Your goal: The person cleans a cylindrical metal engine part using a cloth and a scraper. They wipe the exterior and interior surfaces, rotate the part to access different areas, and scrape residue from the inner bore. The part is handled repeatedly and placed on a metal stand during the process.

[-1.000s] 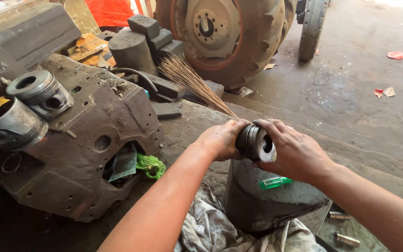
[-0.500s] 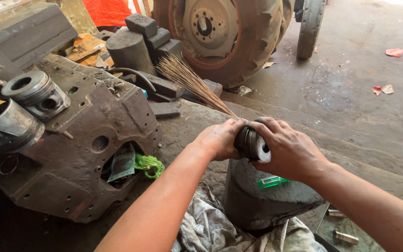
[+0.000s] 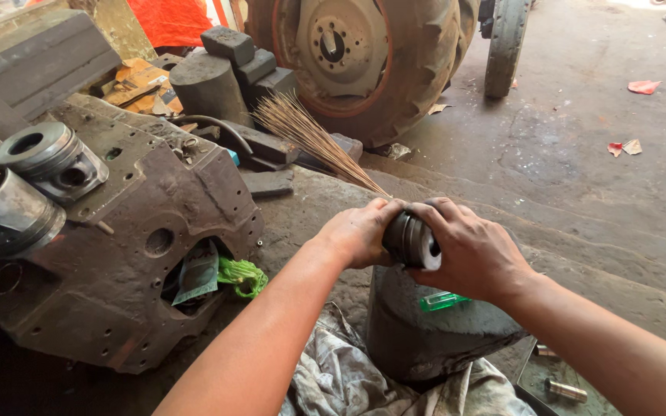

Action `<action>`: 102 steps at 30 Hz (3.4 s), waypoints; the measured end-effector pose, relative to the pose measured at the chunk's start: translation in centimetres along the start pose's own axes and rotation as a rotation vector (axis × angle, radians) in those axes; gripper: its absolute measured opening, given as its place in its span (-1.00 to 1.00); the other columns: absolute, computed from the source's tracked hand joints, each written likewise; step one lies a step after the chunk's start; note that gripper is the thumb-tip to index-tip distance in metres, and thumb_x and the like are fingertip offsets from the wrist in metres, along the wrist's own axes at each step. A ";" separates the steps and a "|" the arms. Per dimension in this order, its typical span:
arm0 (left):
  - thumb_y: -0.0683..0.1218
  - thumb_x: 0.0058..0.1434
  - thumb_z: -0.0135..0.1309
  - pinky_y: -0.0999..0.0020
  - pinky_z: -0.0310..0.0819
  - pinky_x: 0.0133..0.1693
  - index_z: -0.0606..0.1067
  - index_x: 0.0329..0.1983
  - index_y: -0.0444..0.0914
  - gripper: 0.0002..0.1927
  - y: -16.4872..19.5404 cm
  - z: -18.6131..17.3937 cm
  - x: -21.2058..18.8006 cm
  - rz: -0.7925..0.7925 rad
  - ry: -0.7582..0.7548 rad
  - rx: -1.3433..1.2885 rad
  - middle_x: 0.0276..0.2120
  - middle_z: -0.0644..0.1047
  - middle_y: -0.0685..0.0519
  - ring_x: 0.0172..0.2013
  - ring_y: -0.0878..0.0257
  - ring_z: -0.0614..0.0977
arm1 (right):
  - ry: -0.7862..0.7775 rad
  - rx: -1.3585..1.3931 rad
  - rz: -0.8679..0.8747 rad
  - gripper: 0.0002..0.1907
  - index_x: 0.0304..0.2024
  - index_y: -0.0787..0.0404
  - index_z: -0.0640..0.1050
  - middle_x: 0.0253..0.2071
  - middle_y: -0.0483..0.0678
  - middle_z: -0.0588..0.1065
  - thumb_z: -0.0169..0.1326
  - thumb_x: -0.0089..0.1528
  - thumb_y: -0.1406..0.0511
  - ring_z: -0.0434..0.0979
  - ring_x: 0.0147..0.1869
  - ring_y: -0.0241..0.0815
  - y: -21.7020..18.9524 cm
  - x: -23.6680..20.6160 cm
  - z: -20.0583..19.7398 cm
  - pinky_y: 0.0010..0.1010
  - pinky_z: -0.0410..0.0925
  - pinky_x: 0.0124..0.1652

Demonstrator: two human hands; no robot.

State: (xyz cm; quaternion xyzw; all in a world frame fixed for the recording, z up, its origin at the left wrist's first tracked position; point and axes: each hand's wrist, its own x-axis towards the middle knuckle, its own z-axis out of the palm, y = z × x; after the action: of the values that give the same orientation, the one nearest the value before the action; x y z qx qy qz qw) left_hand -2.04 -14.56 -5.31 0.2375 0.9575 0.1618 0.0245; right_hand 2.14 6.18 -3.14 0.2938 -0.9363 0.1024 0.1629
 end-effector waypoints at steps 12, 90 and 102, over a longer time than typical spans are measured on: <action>0.12 -0.07 0.40 0.03 0.45 0.10 0.22 0.35 0.03 -0.08 0.0 -0.4 -0.3 -0.023 -0.010 -0.023 0.24 0.39 0.01 0.13 -0.09 0.53 | 0.114 0.096 -0.104 -0.06 0.19 0.24 0.45 0.00 0.21 0.57 0.33 -0.10 -0.12 0.63 -0.06 0.23 0.0 -0.1 -0.5 -0.06 0.48 -0.19; 0.12 -0.11 0.38 0.04 0.45 0.10 0.26 0.35 0.05 -0.09 0.1 0.0 0.0 0.000 -0.002 -0.012 0.25 0.41 0.02 0.14 -0.09 0.54 | -0.450 0.455 0.749 -0.08 0.30 0.12 0.39 0.01 0.17 0.64 0.29 0.02 -0.16 0.70 0.00 0.10 1.3 1.9 -0.8 -0.07 0.55 -0.03; 0.14 -0.10 0.39 0.05 0.46 0.11 0.27 0.35 0.06 -0.09 0.4 -0.2 0.1 -0.018 -0.027 -0.019 0.26 0.40 0.02 0.14 -0.08 0.53 | -0.413 0.499 0.744 -0.08 0.30 0.10 0.39 0.08 0.15 0.61 0.14 0.01 -0.21 0.69 0.08 0.17 1.7 1.8 0.1 -0.03 0.52 0.03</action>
State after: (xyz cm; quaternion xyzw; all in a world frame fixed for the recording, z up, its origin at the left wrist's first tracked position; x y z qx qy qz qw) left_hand -1.96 -14.24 -4.96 0.2306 0.9577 0.1673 0.0409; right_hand -0.27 6.56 -2.76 -0.0161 -0.9375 0.3142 -0.1491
